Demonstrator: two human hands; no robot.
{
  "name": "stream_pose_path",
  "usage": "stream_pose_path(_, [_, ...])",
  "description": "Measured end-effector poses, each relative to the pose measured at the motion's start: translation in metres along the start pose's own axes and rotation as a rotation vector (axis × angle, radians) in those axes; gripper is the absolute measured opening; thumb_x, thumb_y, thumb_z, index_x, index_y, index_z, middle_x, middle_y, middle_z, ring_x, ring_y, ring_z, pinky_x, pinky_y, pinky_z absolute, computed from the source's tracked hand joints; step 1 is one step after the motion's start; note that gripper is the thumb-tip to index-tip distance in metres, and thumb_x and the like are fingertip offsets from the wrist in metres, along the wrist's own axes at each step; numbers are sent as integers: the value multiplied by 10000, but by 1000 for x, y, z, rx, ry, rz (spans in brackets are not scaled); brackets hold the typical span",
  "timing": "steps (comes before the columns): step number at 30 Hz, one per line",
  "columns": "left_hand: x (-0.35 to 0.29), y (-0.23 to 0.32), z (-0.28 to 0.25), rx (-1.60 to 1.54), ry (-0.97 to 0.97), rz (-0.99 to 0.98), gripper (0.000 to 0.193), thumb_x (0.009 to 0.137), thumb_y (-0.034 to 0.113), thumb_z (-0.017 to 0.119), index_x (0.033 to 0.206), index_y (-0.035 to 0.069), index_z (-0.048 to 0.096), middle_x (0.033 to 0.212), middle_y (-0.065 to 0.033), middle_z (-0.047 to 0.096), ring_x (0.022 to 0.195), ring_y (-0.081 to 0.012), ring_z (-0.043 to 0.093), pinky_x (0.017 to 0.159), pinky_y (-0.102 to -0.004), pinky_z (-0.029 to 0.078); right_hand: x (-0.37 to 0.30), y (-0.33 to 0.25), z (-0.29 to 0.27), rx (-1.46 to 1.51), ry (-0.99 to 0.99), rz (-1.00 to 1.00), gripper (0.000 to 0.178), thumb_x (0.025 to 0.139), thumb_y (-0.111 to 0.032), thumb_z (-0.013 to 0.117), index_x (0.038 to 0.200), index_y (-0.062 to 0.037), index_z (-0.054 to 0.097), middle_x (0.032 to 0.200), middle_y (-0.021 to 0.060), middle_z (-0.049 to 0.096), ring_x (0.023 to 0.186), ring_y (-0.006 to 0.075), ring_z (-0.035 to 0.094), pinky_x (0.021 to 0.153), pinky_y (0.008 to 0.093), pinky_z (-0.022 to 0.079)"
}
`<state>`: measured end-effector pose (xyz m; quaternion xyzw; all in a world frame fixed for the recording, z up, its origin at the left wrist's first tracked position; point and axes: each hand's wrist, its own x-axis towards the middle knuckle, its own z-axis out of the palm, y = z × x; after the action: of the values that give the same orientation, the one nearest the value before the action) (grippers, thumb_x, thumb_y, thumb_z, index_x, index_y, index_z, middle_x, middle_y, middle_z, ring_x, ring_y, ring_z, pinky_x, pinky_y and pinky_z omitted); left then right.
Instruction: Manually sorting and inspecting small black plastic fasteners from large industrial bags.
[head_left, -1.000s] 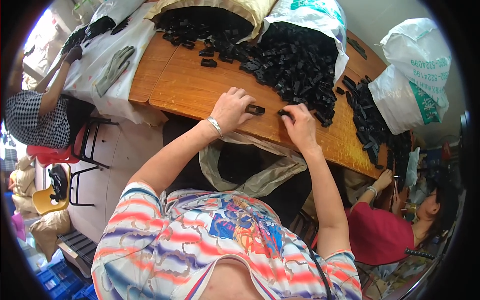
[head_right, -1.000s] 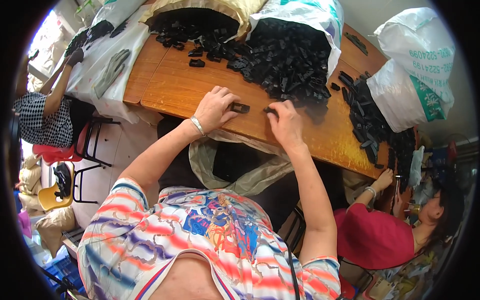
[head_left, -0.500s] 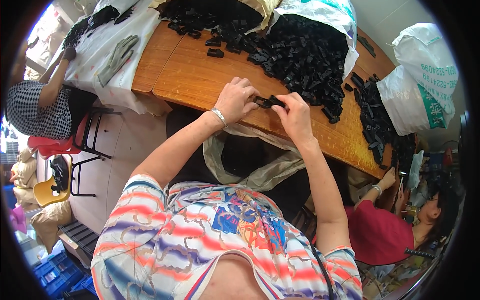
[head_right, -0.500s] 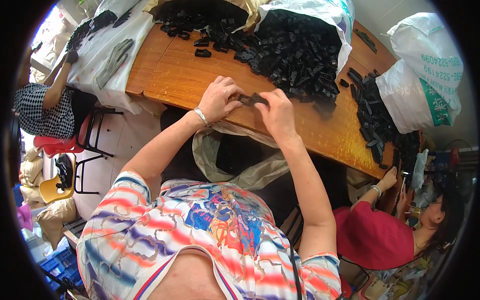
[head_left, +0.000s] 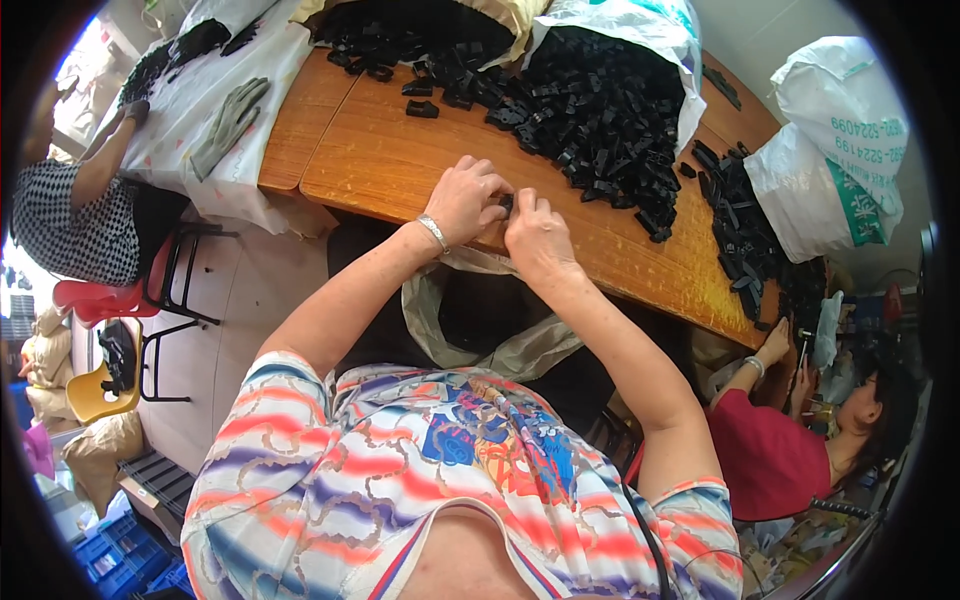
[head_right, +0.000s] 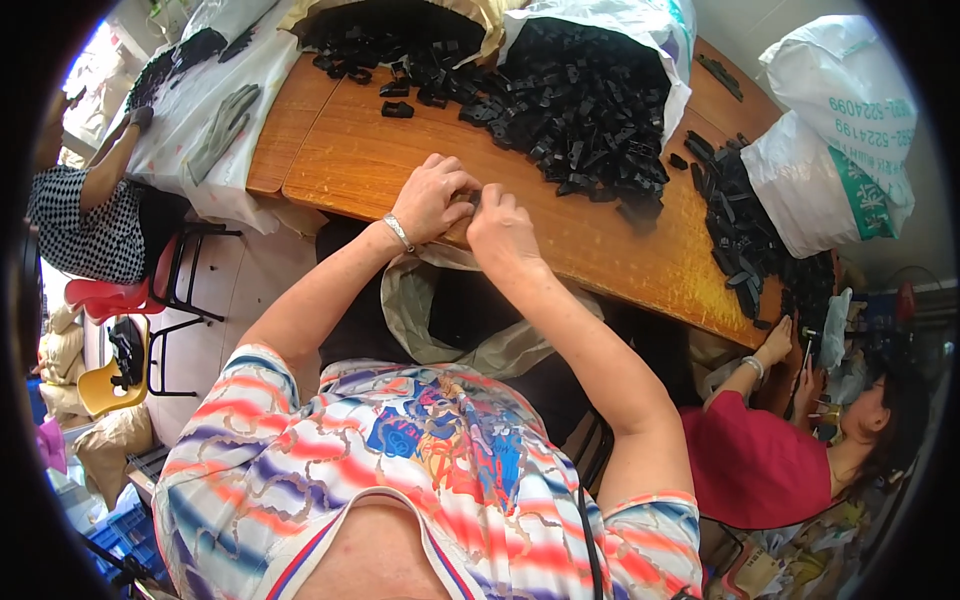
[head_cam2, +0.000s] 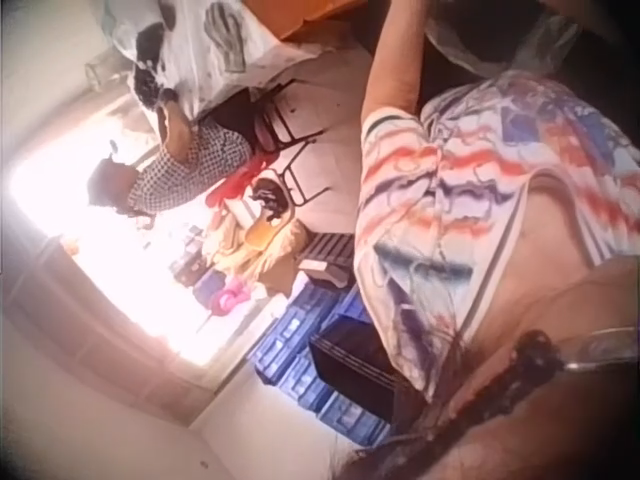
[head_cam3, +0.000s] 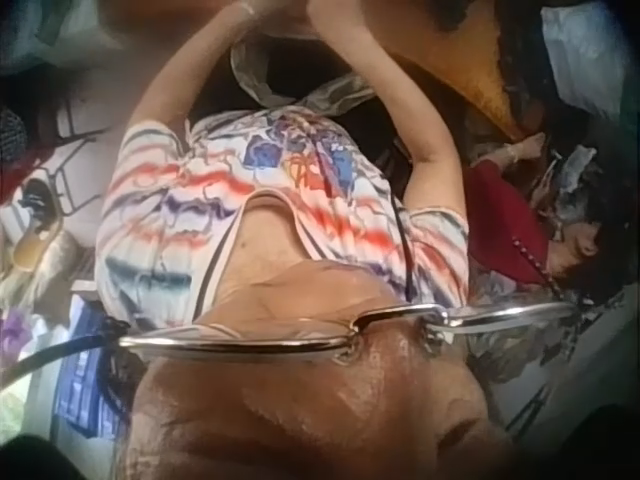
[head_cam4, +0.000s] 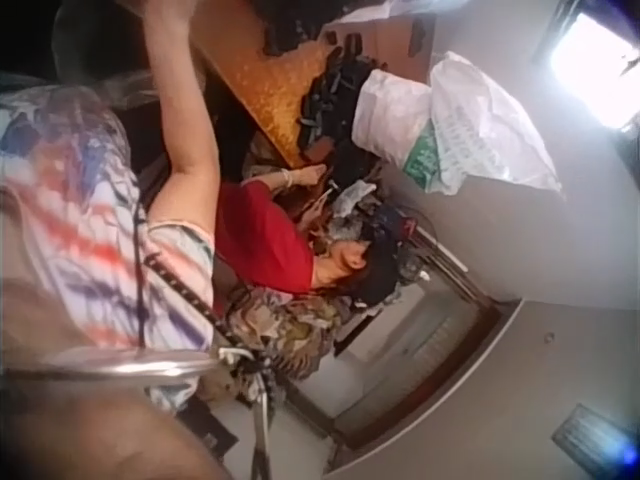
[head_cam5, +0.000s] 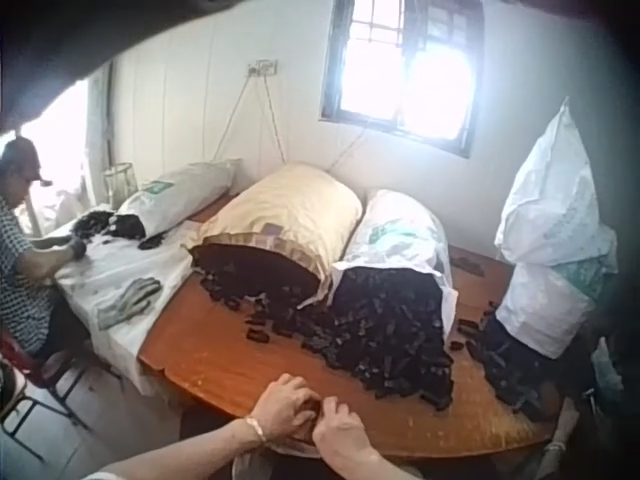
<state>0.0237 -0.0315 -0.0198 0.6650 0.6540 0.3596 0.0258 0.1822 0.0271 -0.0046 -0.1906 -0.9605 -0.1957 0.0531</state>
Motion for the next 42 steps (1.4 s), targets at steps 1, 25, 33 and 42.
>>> stream_pose_path(1, [0, -1, 0, -3, -2, 12, 206, 740, 122, 706, 939, 68, 711, 914, -80, 620, 927, -298, 542, 865, -388, 464, 0, -1, -1, 8, -23, 7, 318, 866, -155, 602, 1093, 68, 606, 993, 135, 537, 848, 262, 608, 671, 335, 558])
stream_pose_path(25, [74, -18, 1, 202, -80, 82, 232, 779, 130, 752, 941, 64, 599, 988, -104, 595, 992, -306, 578, 852, -396, 506, -27, 113, 20, 528, 257, 447, 253, 822, -68, 735, 1026, -38, 588, 979, 125, 620, 835, 353, 653, 687, 413, 529])
stream_pose_path(33, [35, 3, -9, -6, -166, 90, 292, 727, 179, 802, 865, 69, 570, 910, -87, 579, 931, -305, 570, 782, -398, 495, -35, 92, 3, 744, 238, 411, 114, 878, -147, 658, 946, -56, 643, 930, 138, 654, 849, 369, 641, 720, 440, 519])
stream_pose_path(42, [15, 2, -11, -101, -109, 50, 293, 717, 171, 809, 903, 67, 608, 919, -63, 589, 916, -270, 558, 788, -367, 496, -36, 65, 12, 821, 156, 447, 203, 888, -148, 662, 1042, -17, 688, 998, 158, 632, 904, 362, 637, 781, 424, 520])
